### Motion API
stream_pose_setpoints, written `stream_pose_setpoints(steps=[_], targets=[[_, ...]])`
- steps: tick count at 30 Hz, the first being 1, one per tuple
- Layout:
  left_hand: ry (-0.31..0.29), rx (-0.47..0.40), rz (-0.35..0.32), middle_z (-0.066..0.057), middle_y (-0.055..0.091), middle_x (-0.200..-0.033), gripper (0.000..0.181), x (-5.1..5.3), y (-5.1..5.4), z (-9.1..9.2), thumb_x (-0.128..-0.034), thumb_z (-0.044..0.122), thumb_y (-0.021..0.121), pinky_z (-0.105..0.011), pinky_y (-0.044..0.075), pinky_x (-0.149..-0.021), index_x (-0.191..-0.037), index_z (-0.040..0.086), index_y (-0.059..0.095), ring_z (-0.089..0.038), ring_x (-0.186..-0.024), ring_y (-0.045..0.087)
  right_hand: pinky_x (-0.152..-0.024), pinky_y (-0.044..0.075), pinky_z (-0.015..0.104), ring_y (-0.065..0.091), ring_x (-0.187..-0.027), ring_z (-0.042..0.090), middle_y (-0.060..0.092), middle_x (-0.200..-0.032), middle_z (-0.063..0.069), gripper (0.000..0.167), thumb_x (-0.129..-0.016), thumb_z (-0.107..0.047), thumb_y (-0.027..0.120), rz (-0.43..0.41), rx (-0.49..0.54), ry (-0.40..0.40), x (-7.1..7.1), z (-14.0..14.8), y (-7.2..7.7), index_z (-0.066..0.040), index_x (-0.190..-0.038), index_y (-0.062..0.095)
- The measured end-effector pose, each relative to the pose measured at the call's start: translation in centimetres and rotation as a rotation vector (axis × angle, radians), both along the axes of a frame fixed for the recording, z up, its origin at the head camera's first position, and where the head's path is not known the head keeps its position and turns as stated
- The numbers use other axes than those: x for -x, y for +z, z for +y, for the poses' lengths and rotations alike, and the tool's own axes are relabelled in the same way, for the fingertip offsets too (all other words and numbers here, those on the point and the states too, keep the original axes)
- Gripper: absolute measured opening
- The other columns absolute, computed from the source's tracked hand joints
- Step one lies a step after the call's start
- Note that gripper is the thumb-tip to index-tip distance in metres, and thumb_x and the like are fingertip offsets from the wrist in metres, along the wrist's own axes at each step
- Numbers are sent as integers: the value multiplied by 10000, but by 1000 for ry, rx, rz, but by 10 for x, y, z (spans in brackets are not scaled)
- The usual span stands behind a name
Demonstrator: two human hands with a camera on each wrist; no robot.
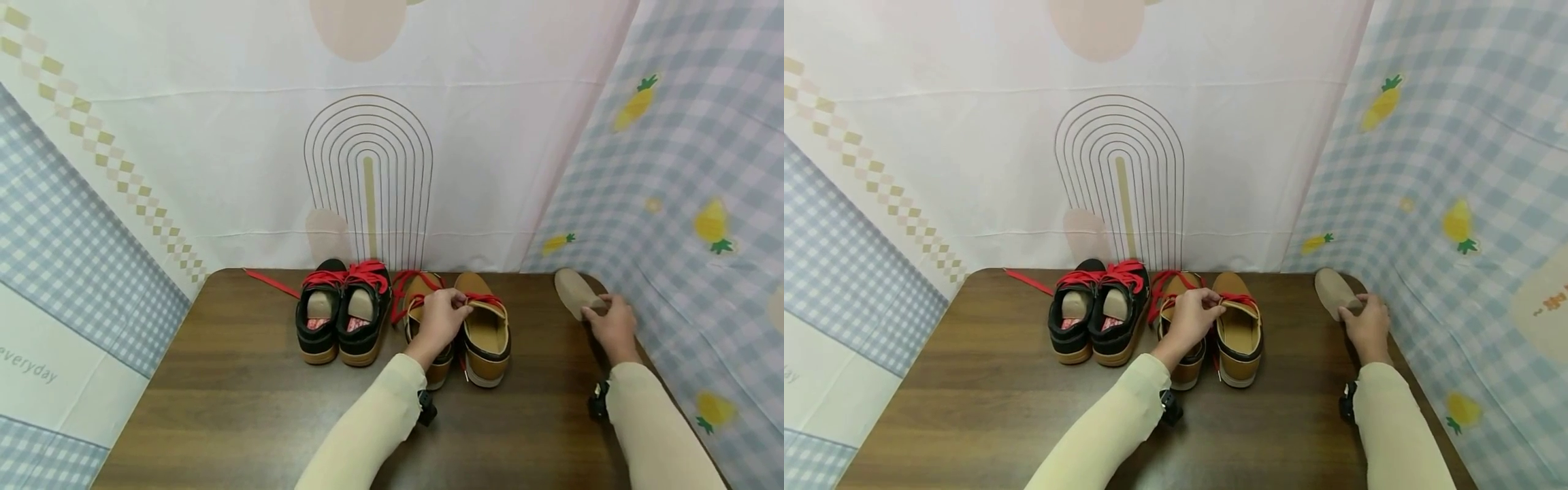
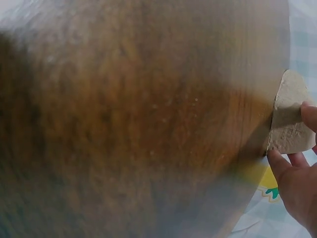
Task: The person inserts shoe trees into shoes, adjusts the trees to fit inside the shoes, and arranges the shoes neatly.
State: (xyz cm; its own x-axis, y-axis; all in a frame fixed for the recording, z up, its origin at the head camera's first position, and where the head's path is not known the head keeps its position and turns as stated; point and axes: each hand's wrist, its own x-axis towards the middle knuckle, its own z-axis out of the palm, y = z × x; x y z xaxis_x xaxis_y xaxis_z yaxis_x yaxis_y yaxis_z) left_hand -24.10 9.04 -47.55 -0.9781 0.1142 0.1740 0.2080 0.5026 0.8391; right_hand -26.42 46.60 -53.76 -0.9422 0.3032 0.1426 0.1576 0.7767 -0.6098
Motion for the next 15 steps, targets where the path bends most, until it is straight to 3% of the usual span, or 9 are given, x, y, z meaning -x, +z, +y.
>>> stream_pose_setpoints(steps=[15], targets=[[2, 49, -10, -21, 766, -885, 70, 2, 3, 1, -902, 142, 812, -183, 510, -667, -938, 89, 785, -112, -786, 677, -990, 355, 657, 509, -1109, 541, 546, -1216, 399, 483, -1013, -165, 663, 107, -51, 60, -11, -4, 3, 138, -1353, 501]])
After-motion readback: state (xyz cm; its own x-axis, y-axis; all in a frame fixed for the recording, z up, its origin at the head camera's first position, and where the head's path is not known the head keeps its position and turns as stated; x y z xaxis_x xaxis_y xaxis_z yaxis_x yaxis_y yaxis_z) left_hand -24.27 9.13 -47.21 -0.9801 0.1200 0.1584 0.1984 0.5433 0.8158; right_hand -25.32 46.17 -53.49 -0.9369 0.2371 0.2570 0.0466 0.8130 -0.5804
